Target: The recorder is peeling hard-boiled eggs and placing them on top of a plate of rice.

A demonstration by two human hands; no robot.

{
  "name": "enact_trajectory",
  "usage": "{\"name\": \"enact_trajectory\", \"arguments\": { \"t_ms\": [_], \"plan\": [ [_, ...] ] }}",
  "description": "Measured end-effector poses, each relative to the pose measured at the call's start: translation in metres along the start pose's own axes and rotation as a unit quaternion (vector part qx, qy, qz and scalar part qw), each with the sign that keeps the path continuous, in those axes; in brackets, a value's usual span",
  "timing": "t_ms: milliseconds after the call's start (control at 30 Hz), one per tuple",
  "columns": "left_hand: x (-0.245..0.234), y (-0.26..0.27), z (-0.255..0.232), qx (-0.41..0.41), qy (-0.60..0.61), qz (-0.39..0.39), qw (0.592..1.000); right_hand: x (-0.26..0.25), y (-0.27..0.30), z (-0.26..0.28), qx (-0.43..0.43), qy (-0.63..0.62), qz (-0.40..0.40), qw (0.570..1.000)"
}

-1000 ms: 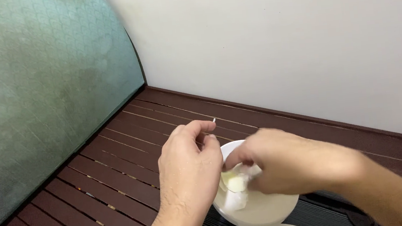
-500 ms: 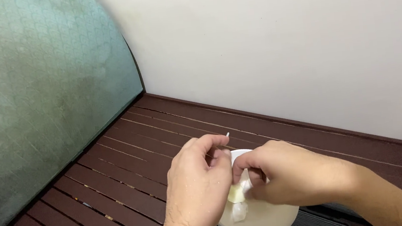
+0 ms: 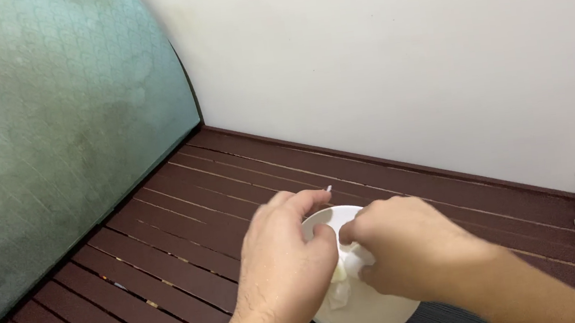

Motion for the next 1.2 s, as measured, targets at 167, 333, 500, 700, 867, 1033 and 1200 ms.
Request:
{"name": "enact_trajectory", "arguments": {
  "t_ms": [167, 333, 500, 700, 867, 1033, 1200],
  "plan": [
    [-0.001, 0.003, 0.003, 0.008, -0.072, -0.006, 0.997, 0.007, -0.005, 0.008, -0.010, 0.082, -0.028, 0.996],
    [-0.003, 0.004, 0.009, -0.019, -0.117, -0.011, 0.993, 0.008, -0.003, 0.014, 0.001, 0.092, 0.006, 0.996],
    [-0.009, 0.008, 0.005, -0.145, -0.123, -0.007, 0.982, 0.012, 0.002, 0.005, 0.016, 0.089, -0.028, 0.996],
    [-0.013, 0.010, -0.001, -0.212, -0.101, -0.014, 0.972, -0.014, 0.021, -0.006, 0.120, -0.223, -0.059, 0.965],
    [-0.012, 0.010, 0.008, -0.199, -0.088, -0.027, 0.976, -0.006, 0.018, -0.003, 0.106, -0.292, -0.090, 0.946],
    [-0.011, 0.009, 0.010, -0.187, -0.089, -0.014, 0.978, 0.010, 0.009, -0.003, 0.040, -0.341, -0.182, 0.921],
    [-0.010, 0.009, 0.014, -0.132, -0.104, -0.023, 0.986, 0.012, 0.005, 0.004, 0.018, -0.315, -0.286, 0.905]
  ]
}}
Point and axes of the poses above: each hand's wrist, its own y-axis away from the middle knuckle, its own x-axis out of the palm, z = x × y, the point moved 2 cm from there along -y, towards the middle knuckle, and after that the axes turned 13 degrees about y, right-handed, at the moved point
